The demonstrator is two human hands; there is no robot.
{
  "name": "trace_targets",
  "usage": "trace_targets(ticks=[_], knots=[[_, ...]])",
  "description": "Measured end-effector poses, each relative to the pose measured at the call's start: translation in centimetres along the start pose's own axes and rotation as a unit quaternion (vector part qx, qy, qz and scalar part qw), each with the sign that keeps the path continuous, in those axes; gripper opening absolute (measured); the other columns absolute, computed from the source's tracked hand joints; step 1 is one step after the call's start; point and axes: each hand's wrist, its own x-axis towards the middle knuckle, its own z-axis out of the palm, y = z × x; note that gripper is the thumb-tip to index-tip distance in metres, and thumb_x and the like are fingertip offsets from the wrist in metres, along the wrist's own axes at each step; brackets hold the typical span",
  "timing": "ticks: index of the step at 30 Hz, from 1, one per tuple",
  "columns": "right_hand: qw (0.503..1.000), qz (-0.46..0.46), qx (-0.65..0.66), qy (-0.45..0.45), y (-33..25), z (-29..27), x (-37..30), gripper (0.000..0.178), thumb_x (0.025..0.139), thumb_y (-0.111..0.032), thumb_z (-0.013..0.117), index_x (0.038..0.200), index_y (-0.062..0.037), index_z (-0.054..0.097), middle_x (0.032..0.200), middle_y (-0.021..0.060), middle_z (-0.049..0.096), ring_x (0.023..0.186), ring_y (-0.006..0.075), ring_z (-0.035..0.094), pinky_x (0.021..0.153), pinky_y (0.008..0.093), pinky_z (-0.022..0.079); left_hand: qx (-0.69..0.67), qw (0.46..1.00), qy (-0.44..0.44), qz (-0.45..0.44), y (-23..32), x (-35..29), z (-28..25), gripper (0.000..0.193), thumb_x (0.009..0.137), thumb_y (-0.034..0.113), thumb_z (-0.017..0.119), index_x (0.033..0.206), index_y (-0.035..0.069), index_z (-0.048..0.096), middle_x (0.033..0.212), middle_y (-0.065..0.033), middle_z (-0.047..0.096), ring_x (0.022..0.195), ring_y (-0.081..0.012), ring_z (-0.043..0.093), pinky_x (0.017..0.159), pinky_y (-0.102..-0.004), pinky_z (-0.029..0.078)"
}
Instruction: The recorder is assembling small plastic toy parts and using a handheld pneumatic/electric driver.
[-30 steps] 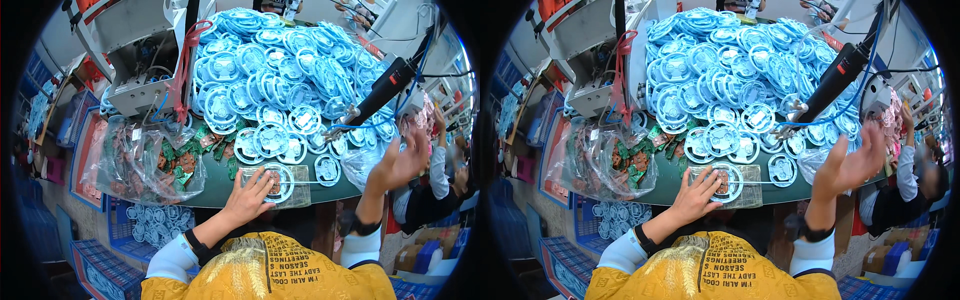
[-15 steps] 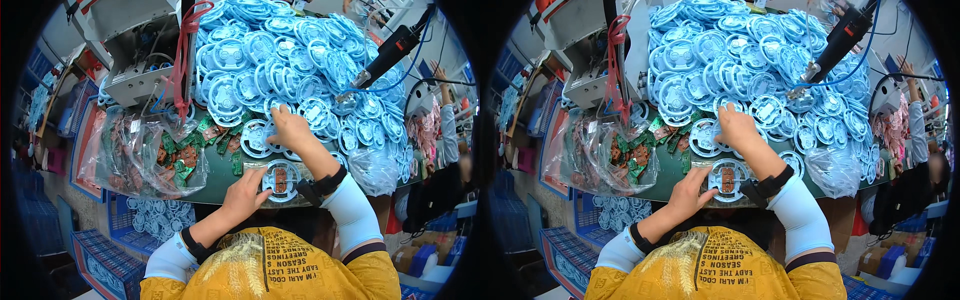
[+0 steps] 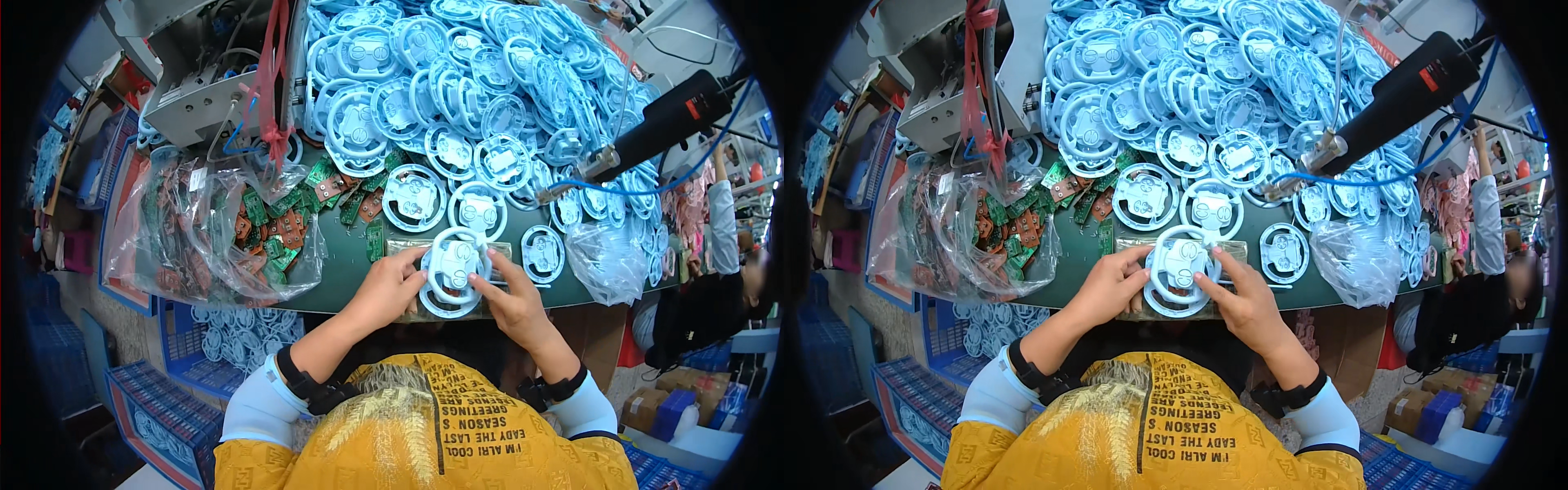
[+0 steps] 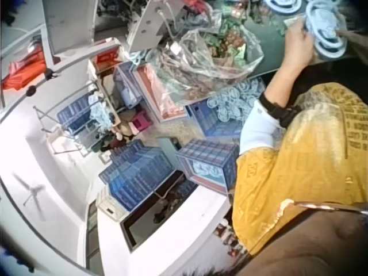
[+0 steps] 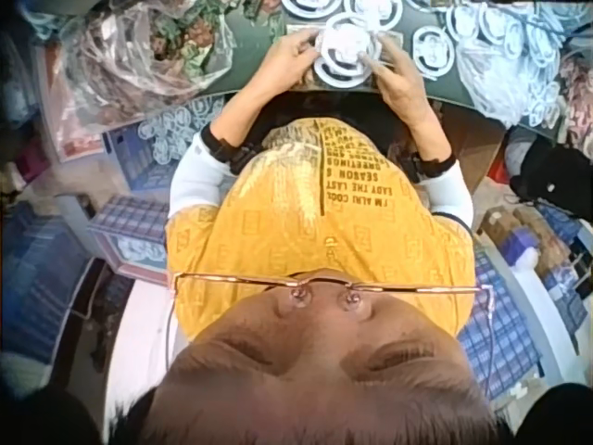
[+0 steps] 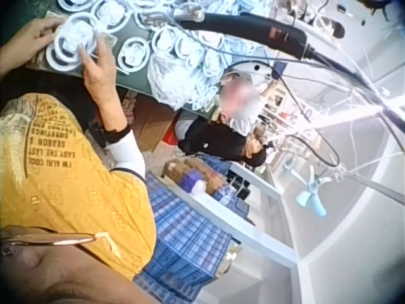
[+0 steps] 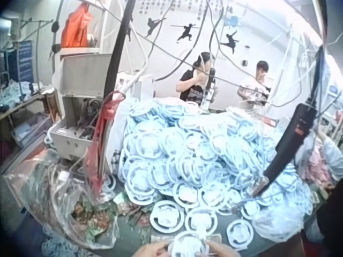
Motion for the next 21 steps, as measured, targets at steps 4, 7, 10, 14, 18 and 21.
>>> trace_targets(ticks=[4,7,10,14,18,21], knots=[[0.996,0.062,-0.022,-0.052,0.0,-0.7,-0.5,0.067,0.071,-0.008,0.079,0.135,-0.0127,0.058,0.146,0.0243,0.042,0.128,0.0422,0.050,0.103,0.0455,0.044,-0.017,1.000,0.005,0.001,-0.2,-0.2,0.0,0.040,0.098,0.011,0.057,0.135,-0.002,0.054,0.068,-0.0051,0.066,0.049,-0.0092,0.060,0.043,-0.0245,0.046],[0.986,0.101,0.087,-0.096,-1.3,-0.4,2.8,0.107,0.061,-0.033,0.090,0.149,-0.0049,0.036,0.154,0.0258,0.030,0.138,0.0449,0.036,0.113,0.0495,0.032,-0.034,0.999,0.006,-0.010,-0.2,-0.3,0.1,0.038,0.098,0.011,0.058,0.133,-0.003,0.055,0.069,-0.0049,0.067,0.051,-0.0096,0.062,0.044,-0.0239,0.047],[0.986,0.073,0.067,-0.136,-0.7,0.4,4.3,0.109,0.058,-0.033,0.092,0.148,-0.0052,0.037,0.153,0.0252,0.032,0.138,0.0442,0.036,0.113,0.0497,0.032,-0.062,0.998,-0.005,-0.014,-0.6,-0.2,0.0,0.037,0.098,0.011,0.058,0.132,-0.003,0.056,0.070,-0.0080,0.068,0.050,-0.0125,0.064,0.044,-0.0266,0.049],[0.987,0.080,0.052,-0.132,-1.1,0.2,4.3,0.110,0.055,-0.035,0.092,0.147,-0.0088,0.040,0.150,0.0215,0.035,0.138,0.0405,0.035,0.111,0.0520,0.030,-0.085,0.996,-0.005,-0.018,-1.2,-0.2,0.0,0.036,0.098,0.011,0.057,0.131,-0.003,0.056,0.070,-0.0083,0.068,0.051,-0.0129,0.065,0.044,-0.0264,0.050],[0.992,0.059,0.023,-0.109,-1.7,1.1,3.5,0.110,0.053,-0.042,0.092,0.147,-0.0113,0.042,0.149,0.0190,0.036,0.136,0.0399,0.037,0.109,0.0523,0.029,-0.110,0.993,-0.023,-0.023,-1.4,-0.3,-0.2,0.036,0.101,0.012,0.052,0.133,-0.002,0.055,0.074,-0.0077,0.068,0.055,-0.0124,0.066,0.048,-0.0246,0.051],[0.992,0.072,0.014,-0.104,-2.0,1.9,3.2,0.112,0.052,-0.045,0.092,0.147,-0.0125,0.042,0.149,0.0185,0.036,0.135,0.0402,0.037,0.109,0.0524,0.029,-0.118,0.992,-0.040,-0.028,-1.3,-0.3,-0.4,0.036,0.103,0.012,0.047,0.135,-0.001,0.054,0.079,-0.0074,0.068,0.059,-0.0116,0.067,0.052,-0.0228,0.052]])
